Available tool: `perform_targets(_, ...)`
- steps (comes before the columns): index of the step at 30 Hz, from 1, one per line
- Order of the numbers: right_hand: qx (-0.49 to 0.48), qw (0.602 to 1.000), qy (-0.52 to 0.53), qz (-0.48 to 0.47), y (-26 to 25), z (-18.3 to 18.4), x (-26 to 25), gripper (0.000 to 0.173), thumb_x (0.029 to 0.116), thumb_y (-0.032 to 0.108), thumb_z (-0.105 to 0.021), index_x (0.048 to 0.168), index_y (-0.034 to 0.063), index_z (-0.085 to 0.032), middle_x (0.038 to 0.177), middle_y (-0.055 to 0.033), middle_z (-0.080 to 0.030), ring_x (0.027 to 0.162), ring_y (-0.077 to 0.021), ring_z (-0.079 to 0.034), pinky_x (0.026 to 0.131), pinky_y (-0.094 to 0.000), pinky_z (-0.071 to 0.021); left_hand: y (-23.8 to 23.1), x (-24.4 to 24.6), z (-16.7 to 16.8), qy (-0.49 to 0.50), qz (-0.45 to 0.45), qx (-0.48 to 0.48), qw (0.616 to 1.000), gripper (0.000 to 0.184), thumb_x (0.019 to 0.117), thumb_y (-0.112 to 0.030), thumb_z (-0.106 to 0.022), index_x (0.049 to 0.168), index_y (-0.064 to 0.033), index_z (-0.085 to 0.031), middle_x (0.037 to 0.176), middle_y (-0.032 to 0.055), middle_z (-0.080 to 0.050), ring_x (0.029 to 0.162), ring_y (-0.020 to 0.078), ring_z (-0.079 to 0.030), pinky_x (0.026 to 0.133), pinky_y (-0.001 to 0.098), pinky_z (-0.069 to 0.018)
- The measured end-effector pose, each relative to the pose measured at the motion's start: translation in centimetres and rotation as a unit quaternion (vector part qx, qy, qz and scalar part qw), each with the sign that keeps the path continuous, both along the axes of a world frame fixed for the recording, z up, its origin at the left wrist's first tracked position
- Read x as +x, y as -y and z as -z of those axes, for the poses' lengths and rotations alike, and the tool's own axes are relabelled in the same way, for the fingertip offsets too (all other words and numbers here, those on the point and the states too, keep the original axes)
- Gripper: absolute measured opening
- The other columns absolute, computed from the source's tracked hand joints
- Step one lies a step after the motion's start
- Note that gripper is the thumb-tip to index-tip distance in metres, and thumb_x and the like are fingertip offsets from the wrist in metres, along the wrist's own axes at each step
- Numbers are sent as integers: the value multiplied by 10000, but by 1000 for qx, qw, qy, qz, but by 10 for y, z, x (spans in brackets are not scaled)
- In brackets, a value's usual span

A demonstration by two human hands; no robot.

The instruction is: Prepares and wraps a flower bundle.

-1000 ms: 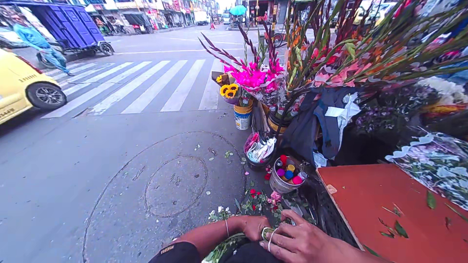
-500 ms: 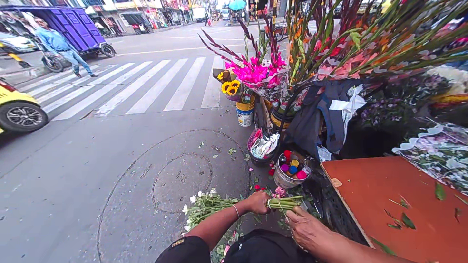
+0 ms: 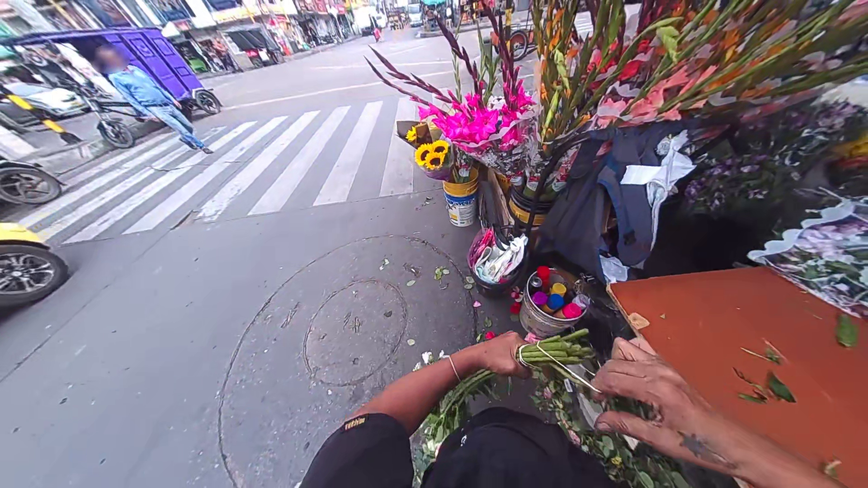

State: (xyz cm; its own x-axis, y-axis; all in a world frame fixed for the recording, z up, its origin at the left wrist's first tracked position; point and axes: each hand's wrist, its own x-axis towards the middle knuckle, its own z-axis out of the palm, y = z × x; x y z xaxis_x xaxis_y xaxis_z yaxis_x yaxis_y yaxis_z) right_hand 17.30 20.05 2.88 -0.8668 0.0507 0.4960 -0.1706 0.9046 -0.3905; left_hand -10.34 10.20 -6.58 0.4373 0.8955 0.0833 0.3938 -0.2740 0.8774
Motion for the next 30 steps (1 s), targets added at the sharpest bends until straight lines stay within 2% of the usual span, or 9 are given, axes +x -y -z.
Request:
perform_targets(6, 177, 983, -30, 49, 22, 23, -3, 332, 1021, 418, -498, 1063, 190, -737, 904, 36, -702, 796, -171, -547, 846, -404, -380, -14, 19, -4, -40, -134, 16, 990, 190, 832, -52, -717, 957, 90, -702, 828, 195, -705, 795, 263, -683, 763, 478, -532)
perform_targets(11, 240, 968, -6, 69, 51, 60, -65, 374, 966, 397, -514, 749, 119, -639, 703, -22, -585, 784, -246, -605, 807, -429, -461, -27, 58, -4, -120, -214, 10, 969, 278, 994, -155, -571, 1141, 43, -700, 1008, 247, -724, 987, 403, -703, 885, 599, -530)
perform_targets(14, 243, 969, 14, 48, 45, 64, -70, 376, 975, 362, -507, 695, 138, -623, 670, -10, -560, 776, -238, -606, 884, -448, -453, -32, 44, -8, -121, -218, 15, 968, 299, 954, -181, -626, 1153, 33, -690, 1003, 228, -726, 969, 373, -709, 881, 584, -536)
perform_targets(17, 209, 973, -44, 86, 26, 75, -48, 340, 1023, 386, -473, 863, 164, -674, 769, 5, -602, 780, -214, -578, 899, -455, -415, -29, 18, -37, -53, -194, 40, 979, 416, 883, -141, -738, 1239, 58, -657, 1068, 207, -729, 1000, 274, -709, 932, 483, -542)
perform_targets(19, 78, 984, -97, 128, 5, 90, -32, 378, 1025, 440, -524, 1151, 140, -718, 1070, -51, -734, 918, -213, -638, 923, -446, -423, -21, 9, -62, -16, -162, 60, 985, 519, 859, -89, -739, 1327, 80, -592, 1126, 217, -714, 1043, 238, -696, 962, 431, -535)
perform_targets(21, -151, 970, -126, 141, -5, 101, -20, 580, 958, 471, -658, 1428, 142, -574, 1381, -72, -635, 1102, -109, -635, 999, -288, -487, -16, 10, -84, 11, -162, 85, 983, 494, 845, -57, -716, 1295, 106, -593, 1102, 226, -707, 1025, 228, -688, 939, 416, -533)
perform_targets(24, -351, 900, -166, 197, -3, 121, -20, 1147, 721, 560, -847, 1574, 84, -245, 1546, -74, -410, 1112, -35, -616, 914, -199, -538, -8, 9, -113, 80, -211, 126, 966, 353, 835, -43, -704, 1140, 124, -641, 958, 158, -709, 868, 112, -670, 824, 295, -553)
perform_targets(28, -295, 936, 80, 177, 18, 150, -39, 1395, 522, 544, -923, 1604, -14, -243, 1619, -233, -348, 1475, -377, -382, 1178, -544, -364, -10, 23, -137, 199, -198, 103, 954, 220, 829, -34, -683, 1022, 49, -618, 711, -39, -619, 552, -11, -563, 521, 171, -500)
perform_targets(30, -318, 926, 105, 175, 35, 143, -59, 1388, 527, 469, -967, 1614, 15, -232, 1633, -220, -330, 1503, -389, -333, 1217, -557, -300, -17, 36, -141, 269, -164, 80, 946, 301, 827, -24, -676, 1112, 35, -598, 647, -52, -598, 483, 20, -532, 463, 191, -478)
